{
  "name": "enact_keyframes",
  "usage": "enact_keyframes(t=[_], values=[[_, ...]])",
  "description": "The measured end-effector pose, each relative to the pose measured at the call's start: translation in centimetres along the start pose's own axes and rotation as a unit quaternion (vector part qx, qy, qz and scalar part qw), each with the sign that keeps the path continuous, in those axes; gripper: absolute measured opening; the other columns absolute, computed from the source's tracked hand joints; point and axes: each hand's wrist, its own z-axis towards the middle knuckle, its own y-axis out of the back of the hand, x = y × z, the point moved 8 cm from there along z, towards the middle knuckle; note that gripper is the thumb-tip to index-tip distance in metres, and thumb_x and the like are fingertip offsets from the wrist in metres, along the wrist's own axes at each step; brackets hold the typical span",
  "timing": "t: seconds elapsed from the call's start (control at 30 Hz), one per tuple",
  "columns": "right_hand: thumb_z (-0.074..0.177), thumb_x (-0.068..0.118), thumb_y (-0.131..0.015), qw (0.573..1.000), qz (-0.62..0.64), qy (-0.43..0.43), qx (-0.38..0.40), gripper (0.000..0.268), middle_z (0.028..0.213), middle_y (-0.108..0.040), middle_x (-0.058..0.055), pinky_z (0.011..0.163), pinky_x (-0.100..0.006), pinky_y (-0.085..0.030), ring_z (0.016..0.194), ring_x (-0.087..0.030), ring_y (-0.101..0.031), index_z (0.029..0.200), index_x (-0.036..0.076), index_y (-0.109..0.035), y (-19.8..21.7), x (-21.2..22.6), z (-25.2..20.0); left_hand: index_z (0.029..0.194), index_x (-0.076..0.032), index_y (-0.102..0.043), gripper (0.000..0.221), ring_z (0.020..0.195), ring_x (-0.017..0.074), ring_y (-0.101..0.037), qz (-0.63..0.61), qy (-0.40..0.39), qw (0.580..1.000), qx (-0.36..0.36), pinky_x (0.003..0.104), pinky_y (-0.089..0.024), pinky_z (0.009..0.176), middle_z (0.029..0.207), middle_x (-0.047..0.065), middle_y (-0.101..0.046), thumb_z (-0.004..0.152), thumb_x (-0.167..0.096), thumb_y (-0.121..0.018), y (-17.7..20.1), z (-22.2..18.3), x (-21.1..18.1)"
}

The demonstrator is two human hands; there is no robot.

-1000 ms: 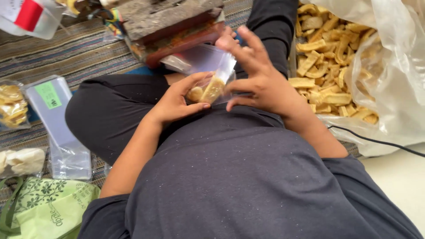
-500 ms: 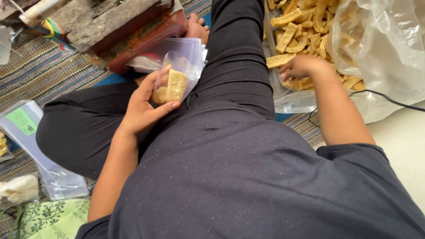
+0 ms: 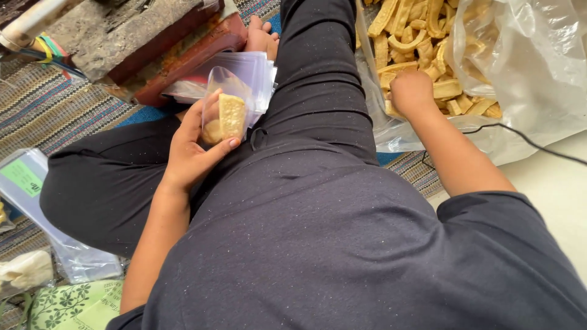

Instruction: Manually packaging individual fried pastry pieces into small plastic bags from a large pile.

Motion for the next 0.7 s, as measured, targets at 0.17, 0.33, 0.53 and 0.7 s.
enact_keyframes(t=[0.17, 0.33, 0.53, 0.7], values=[[0.087, 0.025, -0.074, 0.981, 0.140, -0.096, 0.098, 0.015, 0.087, -0.071, -0.007, 0.072, -0.042, -0.056, 0.073, -0.028, -0.067, 0.096, 0.014, -0.078, 1.1, -4.2, -0.1, 0.150, -0.007, -0.044, 0.077, 0.130, 0.0223, -0.056, 0.040, -0.006, 0.999, 0.018, 0.033, -0.043, 0.113, 0.147, 0.012, -0.055, 0.082, 0.002, -0.078, -0.7, 0.7, -0.4], [0.084, 0.034, -0.083, 0.984, 0.156, -0.074, 0.048, 0.058, 0.128, -0.062, -0.007, 0.081, -0.046, -0.057, 0.102, -0.028, -0.066, 0.138, 0.021, -0.067, 3.4, -1.4, 0.5, 0.150, -0.007, -0.045, 0.077, 0.130, 0.0214, -0.055, 0.040, -0.008, 0.999, 0.011, 0.033, -0.041, 0.114, 0.145, 0.010, -0.055, 0.081, 0.001, -0.079, -0.7, 0.5, 0.6], [0.087, 0.012, -0.083, 0.924, 0.349, -0.125, -0.096, 0.022, 0.091, -0.072, -0.013, 0.072, -0.045, -0.051, 0.079, -0.035, -0.065, 0.099, 0.001, -0.068, 14.8, 0.7, 1.8, 0.150, -0.009, -0.046, 0.079, 0.130, 0.0199, -0.057, 0.032, -0.023, 0.999, -0.004, 0.031, -0.041, 0.113, 0.144, 0.008, -0.059, 0.080, 0.000, -0.081, 0.1, 0.3, 1.1], [0.098, -0.014, -0.074, 0.638, 0.711, 0.150, -0.255, 0.036, 0.118, -0.062, -0.015, 0.098, -0.032, -0.058, 0.104, -0.022, -0.066, 0.120, -0.001, -0.049, 33.1, 8.8, -0.9, 0.151, -0.012, -0.046, 0.078, 0.134, 0.0202, -0.056, 0.026, -0.056, 0.998, 0.029, 0.032, -0.040, 0.117, 0.149, 0.004, -0.054, 0.083, -0.005, -0.083, -0.8, 0.9, 0.6]])
